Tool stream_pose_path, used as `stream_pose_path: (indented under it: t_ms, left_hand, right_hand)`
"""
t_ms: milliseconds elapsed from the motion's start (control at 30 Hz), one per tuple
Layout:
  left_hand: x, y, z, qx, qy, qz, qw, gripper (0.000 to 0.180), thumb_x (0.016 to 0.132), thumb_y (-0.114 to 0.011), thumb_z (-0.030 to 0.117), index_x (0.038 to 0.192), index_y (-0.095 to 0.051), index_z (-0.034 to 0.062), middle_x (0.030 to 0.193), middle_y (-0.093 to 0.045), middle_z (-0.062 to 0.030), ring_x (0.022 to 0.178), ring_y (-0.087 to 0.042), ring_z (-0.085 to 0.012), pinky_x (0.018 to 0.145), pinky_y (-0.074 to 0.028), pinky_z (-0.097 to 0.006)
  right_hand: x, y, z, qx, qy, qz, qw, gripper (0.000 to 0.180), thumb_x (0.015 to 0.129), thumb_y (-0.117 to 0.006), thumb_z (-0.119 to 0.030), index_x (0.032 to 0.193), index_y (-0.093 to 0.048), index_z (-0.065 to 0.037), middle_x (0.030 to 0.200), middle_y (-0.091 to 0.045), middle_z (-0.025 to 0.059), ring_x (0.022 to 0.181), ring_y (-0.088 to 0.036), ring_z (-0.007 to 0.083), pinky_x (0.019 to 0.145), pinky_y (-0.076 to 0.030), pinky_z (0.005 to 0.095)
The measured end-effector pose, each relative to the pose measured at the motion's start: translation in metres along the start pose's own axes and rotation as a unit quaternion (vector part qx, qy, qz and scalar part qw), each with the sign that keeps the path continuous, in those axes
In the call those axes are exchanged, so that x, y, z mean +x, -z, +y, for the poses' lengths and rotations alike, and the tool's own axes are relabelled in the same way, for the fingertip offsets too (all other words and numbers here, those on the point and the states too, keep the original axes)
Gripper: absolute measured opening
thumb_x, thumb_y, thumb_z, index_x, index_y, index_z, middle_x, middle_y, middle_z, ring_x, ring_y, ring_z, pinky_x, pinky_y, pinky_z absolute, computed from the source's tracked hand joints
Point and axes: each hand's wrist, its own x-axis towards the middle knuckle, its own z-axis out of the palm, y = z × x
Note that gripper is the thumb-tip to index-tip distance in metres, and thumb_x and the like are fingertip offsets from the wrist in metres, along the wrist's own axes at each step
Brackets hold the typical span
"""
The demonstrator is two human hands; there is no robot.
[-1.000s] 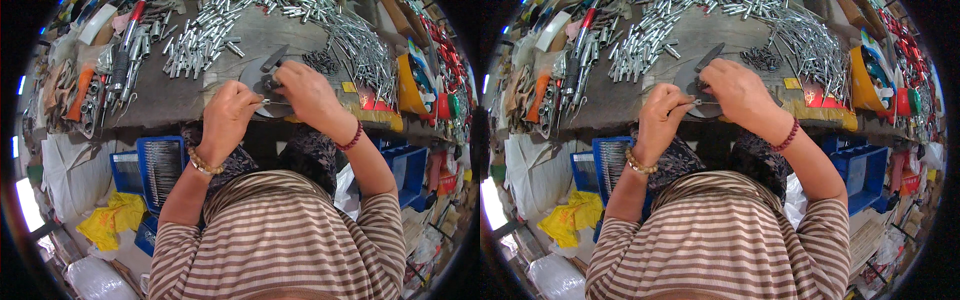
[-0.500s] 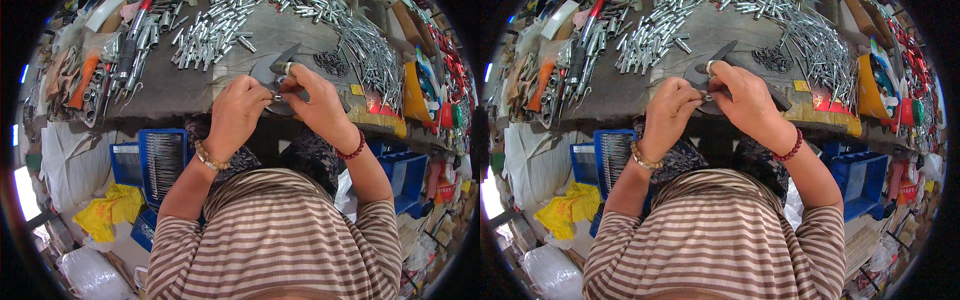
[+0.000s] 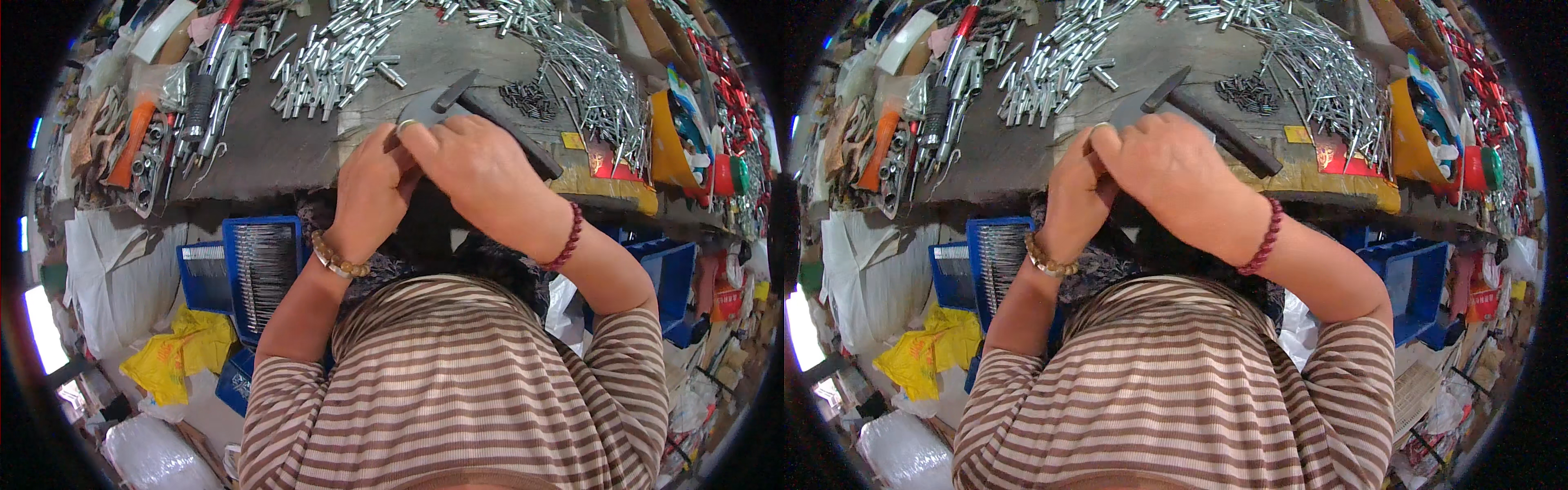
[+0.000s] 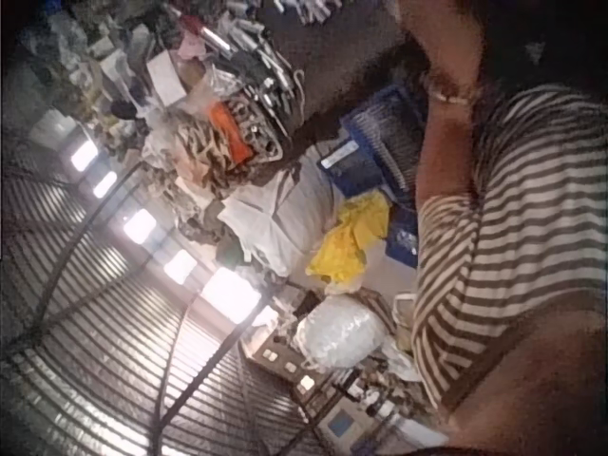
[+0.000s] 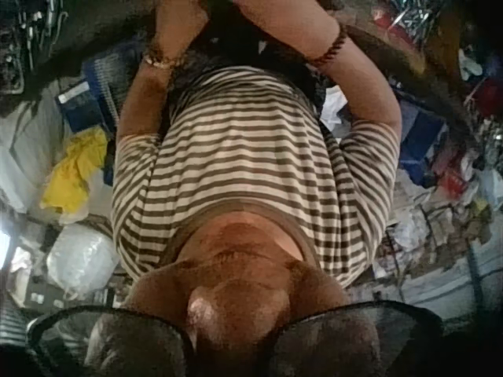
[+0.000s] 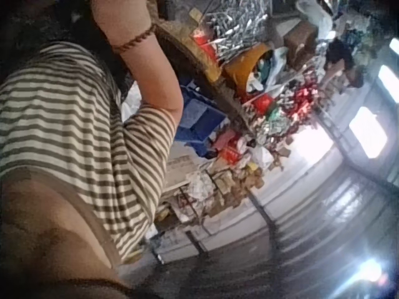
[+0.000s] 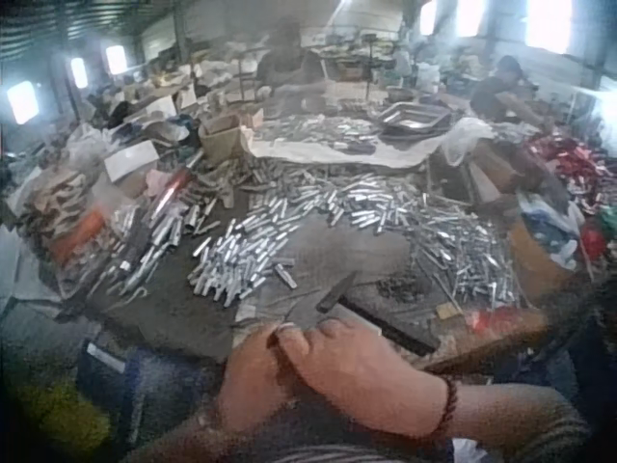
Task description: Assemble small metal components using a hammer and a metal jig on a workbench.
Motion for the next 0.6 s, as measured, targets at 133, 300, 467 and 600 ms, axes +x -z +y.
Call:
stream_pose_path:
  t_ms: [133, 300, 467, 600]
  left_hand:
    - [0.000, 0.004, 0.004, 0.035, 0.026, -0.037, 0.998, 0.011, 0.086, -0.074, 0.008, 0.097, -0.073, 0.0080, 0.096, -0.063, -0.0089, 0.088, -0.064, -0.0322, 0.074, -0.051, -0.045]
    - [0.002, 0.007, 0.005, -0.032, 0.026, -0.042, 0.998, 0.014, 0.086, -0.070, -0.002, 0.098, -0.073, 0.0028, 0.096, -0.063, -0.0105, 0.089, -0.064, -0.0285, 0.076, -0.051, -0.036]
    - [0.001, 0.004, 0.005, -0.050, 0.044, -0.035, 0.997, 0.011, 0.086, -0.076, 0.004, 0.097, -0.075, 0.0031, 0.094, -0.062, -0.0074, 0.085, -0.063, -0.0221, 0.073, -0.050, -0.032]
    - [0.003, 0.004, 0.004, -0.050, 0.052, -0.036, 0.997, 0.011, 0.086, -0.076, 0.003, 0.098, -0.075, 0.0023, 0.094, -0.062, -0.0070, 0.084, -0.063, -0.0213, 0.073, -0.050, -0.031]
  right_hand:
    - [-0.006, -0.001, 0.003, 0.011, -0.021, 0.004, 1.000, 0.034, 0.080, -0.068, -0.005, 0.113, -0.058, -0.004, 0.085, -0.066, 0.0128, 0.085, -0.066, 0.0331, 0.075, -0.054, 0.0425]
    - [-0.037, 0.007, 0.030, -0.033, -0.107, 0.137, 0.984, 0.031, 0.079, -0.072, -0.006, 0.109, -0.064, -0.007, 0.092, -0.066, 0.0125, 0.092, -0.065, 0.0334, 0.081, -0.053, 0.0435]
    - [-0.063, 0.009, 0.057, -0.085, -0.188, 0.067, 0.976, 0.032, 0.083, -0.072, -0.006, 0.113, -0.064, -0.005, 0.101, -0.066, 0.0132, 0.096, -0.064, 0.0351, 0.084, -0.052, 0.0448]
    - [-0.072, 0.016, 0.042, 0.023, -0.234, 0.122, 0.964, 0.032, 0.087, -0.071, -0.004, 0.118, -0.062, -0.003, 0.099, -0.063, 0.0150, 0.091, -0.063, 0.0386, 0.077, -0.051, 0.0453]
